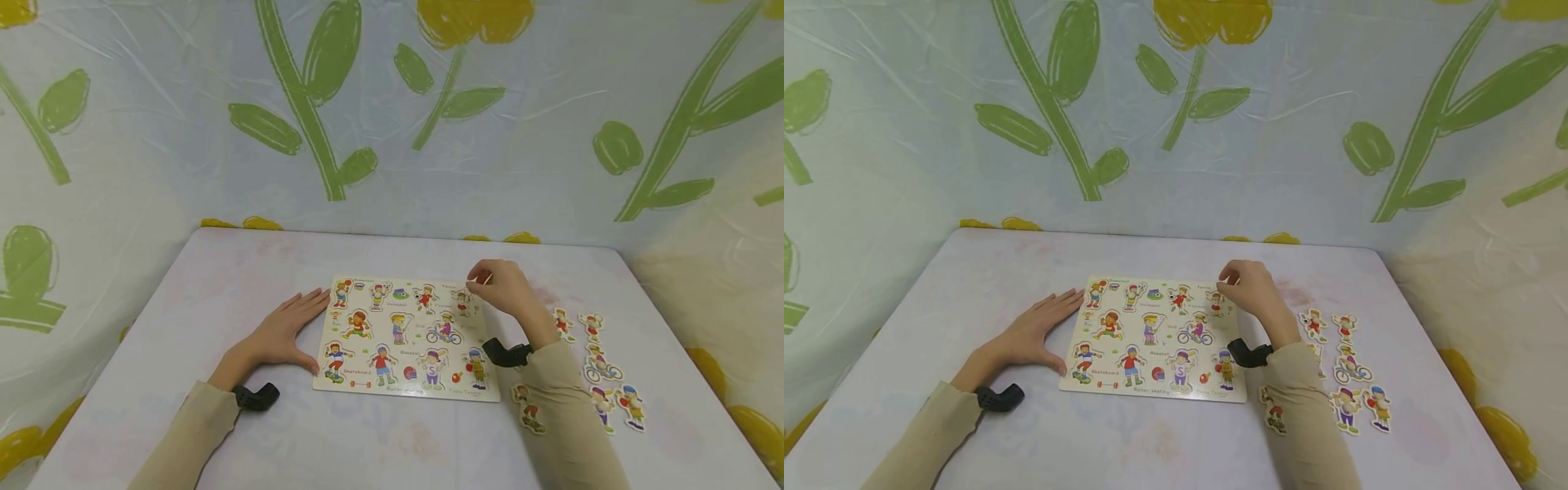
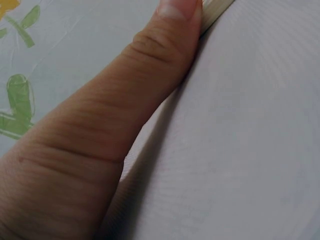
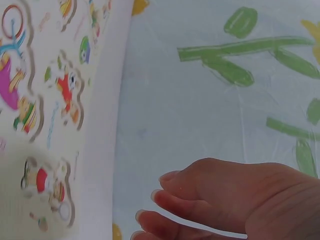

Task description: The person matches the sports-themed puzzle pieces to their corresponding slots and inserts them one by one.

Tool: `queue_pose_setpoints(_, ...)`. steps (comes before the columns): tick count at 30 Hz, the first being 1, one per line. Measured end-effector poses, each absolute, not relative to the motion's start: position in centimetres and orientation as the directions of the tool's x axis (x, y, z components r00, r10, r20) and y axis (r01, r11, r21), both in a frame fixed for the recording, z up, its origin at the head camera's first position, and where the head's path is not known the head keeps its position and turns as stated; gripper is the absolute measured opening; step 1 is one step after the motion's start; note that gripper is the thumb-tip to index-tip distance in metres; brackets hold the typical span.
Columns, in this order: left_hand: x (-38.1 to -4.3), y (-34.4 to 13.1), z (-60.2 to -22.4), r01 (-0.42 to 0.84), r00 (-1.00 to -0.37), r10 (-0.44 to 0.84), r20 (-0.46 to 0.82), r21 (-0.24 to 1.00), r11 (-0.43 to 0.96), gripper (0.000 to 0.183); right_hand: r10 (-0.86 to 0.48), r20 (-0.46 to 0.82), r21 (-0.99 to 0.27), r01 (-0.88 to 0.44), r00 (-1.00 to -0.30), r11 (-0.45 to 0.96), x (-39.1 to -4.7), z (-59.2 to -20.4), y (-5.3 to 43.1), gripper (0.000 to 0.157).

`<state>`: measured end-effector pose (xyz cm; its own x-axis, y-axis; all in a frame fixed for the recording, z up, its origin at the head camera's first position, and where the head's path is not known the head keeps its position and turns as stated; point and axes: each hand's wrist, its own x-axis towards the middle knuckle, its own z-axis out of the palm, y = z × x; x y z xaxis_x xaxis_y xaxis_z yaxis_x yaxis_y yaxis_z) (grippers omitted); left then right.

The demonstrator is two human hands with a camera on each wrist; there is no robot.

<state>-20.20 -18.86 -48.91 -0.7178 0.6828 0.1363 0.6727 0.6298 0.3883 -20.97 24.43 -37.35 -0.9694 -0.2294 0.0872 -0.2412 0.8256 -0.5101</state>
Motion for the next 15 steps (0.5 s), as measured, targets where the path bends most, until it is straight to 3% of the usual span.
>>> queue_pose_setpoints(15,-19.1,-18.5,-48.8,0.66,-0.73,0.67,0.133,0.395,0.639,0.135,-0.089,0.041,-0.508,-0.098,-0.995,0.856,-18.8,-37.4,31.6,0.022)
